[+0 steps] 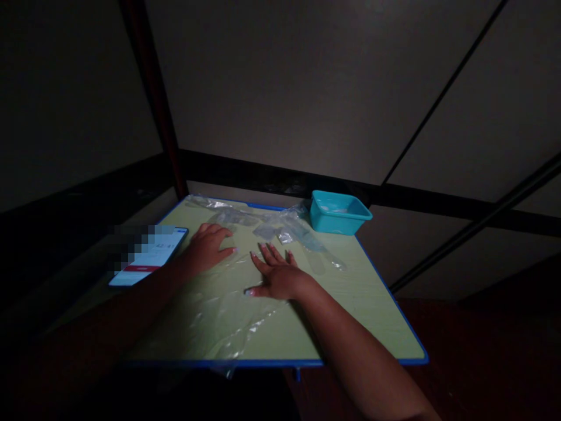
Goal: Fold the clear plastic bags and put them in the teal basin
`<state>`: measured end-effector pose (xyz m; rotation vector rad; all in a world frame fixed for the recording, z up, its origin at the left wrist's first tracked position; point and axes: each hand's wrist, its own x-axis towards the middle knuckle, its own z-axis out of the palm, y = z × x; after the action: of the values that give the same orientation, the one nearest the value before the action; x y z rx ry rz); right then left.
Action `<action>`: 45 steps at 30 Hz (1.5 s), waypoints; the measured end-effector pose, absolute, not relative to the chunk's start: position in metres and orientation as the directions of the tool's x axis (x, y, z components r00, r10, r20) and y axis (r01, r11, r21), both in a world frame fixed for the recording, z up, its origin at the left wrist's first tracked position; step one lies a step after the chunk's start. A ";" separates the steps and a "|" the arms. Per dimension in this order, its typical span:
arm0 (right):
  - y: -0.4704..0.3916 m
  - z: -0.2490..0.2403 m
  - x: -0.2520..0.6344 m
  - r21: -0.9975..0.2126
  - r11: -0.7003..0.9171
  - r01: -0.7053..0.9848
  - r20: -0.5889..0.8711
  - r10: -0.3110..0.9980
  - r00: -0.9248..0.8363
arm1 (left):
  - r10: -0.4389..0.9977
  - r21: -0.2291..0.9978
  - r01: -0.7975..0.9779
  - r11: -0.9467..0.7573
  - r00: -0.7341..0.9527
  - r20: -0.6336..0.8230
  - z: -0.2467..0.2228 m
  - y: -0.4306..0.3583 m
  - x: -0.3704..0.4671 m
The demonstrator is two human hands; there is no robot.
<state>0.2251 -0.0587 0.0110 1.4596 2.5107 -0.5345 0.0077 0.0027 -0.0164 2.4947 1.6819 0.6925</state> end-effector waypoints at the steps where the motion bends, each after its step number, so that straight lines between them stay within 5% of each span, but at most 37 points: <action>1: -0.060 0.012 0.224 -0.223 0.463 0.858 -0.341 0.787 -0.514 | 0.902 0.280 0.878 -0.387 0.298 0.313 -0.016 0.004 0.006; 25: -0.053 0.012 0.230 -0.246 0.444 0.862 -0.369 0.780 -0.506 | 0.877 0.231 0.847 -0.479 0.448 0.174 -0.017 0.005 0.004; 34: -0.055 0.016 0.228 -0.250 0.427 0.869 -0.363 0.791 -0.493 | 0.897 0.440 0.786 -0.435 0.418 0.140 -0.010 0.004 0.006; 45: -0.056 0.016 0.226 -0.240 0.432 0.869 -0.322 0.809 -0.491 | 0.881 0.469 0.753 -0.462 0.451 0.142 -0.023 0.023 -0.005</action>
<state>0.2261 -0.0555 0.0161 1.4905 2.5208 -0.5673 -0.0050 0.0234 -0.0232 2.3679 1.3893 0.5283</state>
